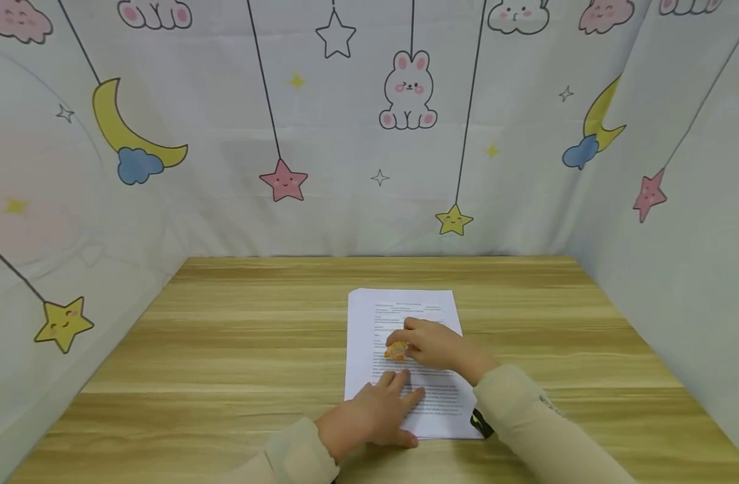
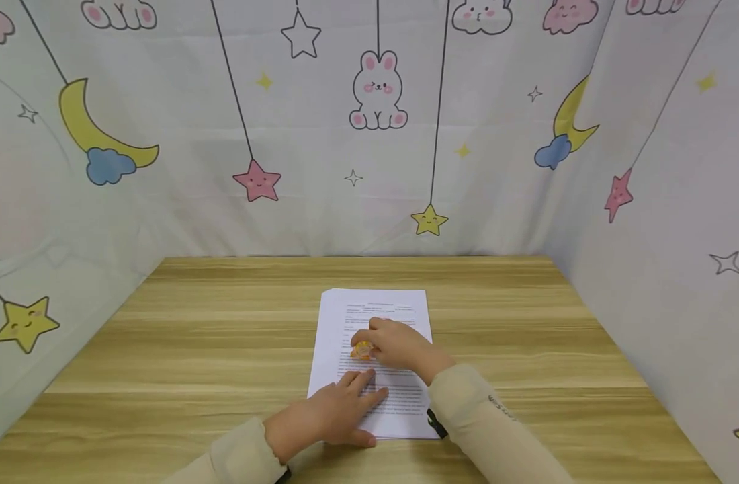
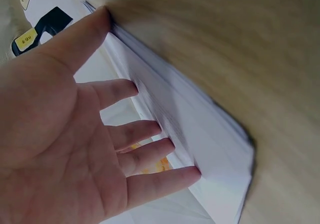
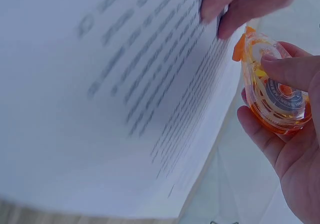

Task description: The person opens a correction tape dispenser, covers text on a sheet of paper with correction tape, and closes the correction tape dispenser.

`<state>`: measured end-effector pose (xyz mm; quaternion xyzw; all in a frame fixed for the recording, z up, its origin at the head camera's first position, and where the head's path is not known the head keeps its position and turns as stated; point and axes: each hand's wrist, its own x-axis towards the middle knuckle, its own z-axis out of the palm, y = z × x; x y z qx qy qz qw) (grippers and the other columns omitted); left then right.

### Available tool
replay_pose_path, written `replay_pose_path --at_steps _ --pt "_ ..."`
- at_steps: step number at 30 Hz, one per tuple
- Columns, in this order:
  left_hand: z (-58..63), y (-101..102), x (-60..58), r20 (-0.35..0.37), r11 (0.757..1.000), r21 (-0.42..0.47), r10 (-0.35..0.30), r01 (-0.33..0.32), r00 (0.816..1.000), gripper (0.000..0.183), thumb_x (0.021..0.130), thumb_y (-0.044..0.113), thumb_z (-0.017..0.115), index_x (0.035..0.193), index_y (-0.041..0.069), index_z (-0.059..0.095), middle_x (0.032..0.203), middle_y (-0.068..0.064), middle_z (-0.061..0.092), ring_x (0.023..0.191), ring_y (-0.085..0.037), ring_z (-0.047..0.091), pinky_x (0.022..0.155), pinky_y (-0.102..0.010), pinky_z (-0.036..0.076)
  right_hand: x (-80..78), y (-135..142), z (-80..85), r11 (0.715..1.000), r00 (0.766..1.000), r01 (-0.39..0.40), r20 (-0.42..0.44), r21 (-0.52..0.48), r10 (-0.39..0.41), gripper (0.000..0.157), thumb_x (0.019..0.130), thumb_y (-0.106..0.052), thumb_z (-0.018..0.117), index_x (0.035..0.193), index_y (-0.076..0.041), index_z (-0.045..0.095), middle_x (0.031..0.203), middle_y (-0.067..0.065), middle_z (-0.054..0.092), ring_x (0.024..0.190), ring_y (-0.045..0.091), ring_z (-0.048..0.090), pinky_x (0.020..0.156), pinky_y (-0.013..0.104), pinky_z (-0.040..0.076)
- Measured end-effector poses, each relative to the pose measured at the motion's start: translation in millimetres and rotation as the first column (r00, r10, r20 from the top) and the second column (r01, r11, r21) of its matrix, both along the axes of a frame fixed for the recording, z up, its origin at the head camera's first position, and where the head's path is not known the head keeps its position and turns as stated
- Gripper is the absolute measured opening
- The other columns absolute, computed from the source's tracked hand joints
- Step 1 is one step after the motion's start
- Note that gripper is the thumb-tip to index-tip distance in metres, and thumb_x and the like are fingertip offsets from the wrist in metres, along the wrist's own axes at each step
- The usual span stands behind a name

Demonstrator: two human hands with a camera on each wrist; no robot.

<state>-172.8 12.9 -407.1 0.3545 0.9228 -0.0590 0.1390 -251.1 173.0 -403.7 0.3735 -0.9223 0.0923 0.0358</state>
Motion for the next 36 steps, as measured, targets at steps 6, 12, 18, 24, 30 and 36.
replay_pose_path --at_steps 6,12,18,24,30,36 --pt "1.8 -1.7 -0.6 -0.016 1.000 -0.009 -0.012 0.012 1.000 0.073 0.079 0.061 0.058 0.141 0.033 0.035 0.150 -0.004 0.027 0.132 -0.022 0.031 0.091 -0.038 0.049 -1.7 -16.9 -4.1 0.999 0.999 -0.038 -0.037 0.006 0.039 0.025 0.087 -0.014 0.061 0.110 -0.024 0.062 0.085 -0.003 0.051 0.064 0.008 0.044 0.062 0.022 0.042" --pt "2.3 -1.0 -0.7 0.006 1.000 -0.006 0.002 -0.002 1.000 0.072 0.079 0.059 0.059 0.142 0.033 0.034 0.151 -0.003 0.024 0.133 -0.022 0.029 0.091 -0.040 0.048 -3.1 -23.2 -5.3 0.996 0.996 -0.075 -0.052 0.057 0.078 0.020 0.087 -0.016 0.062 0.105 -0.023 0.062 0.086 -0.001 0.050 0.067 0.010 0.048 0.064 0.025 0.046" --pt "1.2 0.0 -1.0 0.011 1.000 -0.006 0.016 -0.016 1.000 0.072 0.079 0.059 0.060 0.141 0.033 0.035 0.152 -0.003 0.022 0.134 -0.022 0.028 0.093 -0.041 0.047 -4.5 -26.4 -4.5 0.989 0.996 -0.068 -0.041 0.129 0.074 0.023 0.083 -0.016 0.066 0.103 -0.026 0.062 0.091 0.000 0.052 0.074 0.010 0.051 0.069 0.026 0.048" --pt "0.6 1.3 -0.1 0.007 1.000 -0.001 0.023 -0.023 1.000 0.072 0.078 0.060 0.059 0.141 0.034 0.035 0.152 -0.003 0.023 0.134 -0.022 0.027 0.093 -0.041 0.046 -3.9 -26.5 -0.2 0.979 0.994 -0.097 -0.035 0.177 0.105 0.031 0.078 -0.011 0.071 0.103 -0.024 0.060 0.090 0.001 0.051 0.074 0.013 0.051 0.068 0.026 0.047" --pt "0.5 1.6 0.9 0.006 1.000 -0.016 0.014 -0.014 1.000 0.073 0.078 0.060 0.059 0.142 0.034 0.033 0.151 -0.003 0.023 0.135 -0.022 0.027 0.093 -0.040 0.047 -3.5 -24.1 1.0 0.972 0.994 -0.101 -0.022 0.214 0.108 0.035 0.076 -0.010 0.073 0.104 -0.024 0.058 0.092 0.002 0.051 0.077 0.014 0.052 0.070 0.027 0.048" --pt "-1.1 -0.1 -0.6 -0.002 1.000 -0.027 0.004 -0.005 1.000 0.073 0.079 0.061 0.057 0.142 0.035 0.032 0.151 -0.002 0.024 0.135 -0.022 0.028 0.094 -0.040 0.046 -2.0 -18.1 1.7 0.975 0.996 -0.081 -0.020 0.205 0.087 0.021 0.086 -0.017 0.064 0.104 -0.026 0.059 0.092 0.000 0.051 0.078 0.013 0.053 0.073 0.028 0.049"
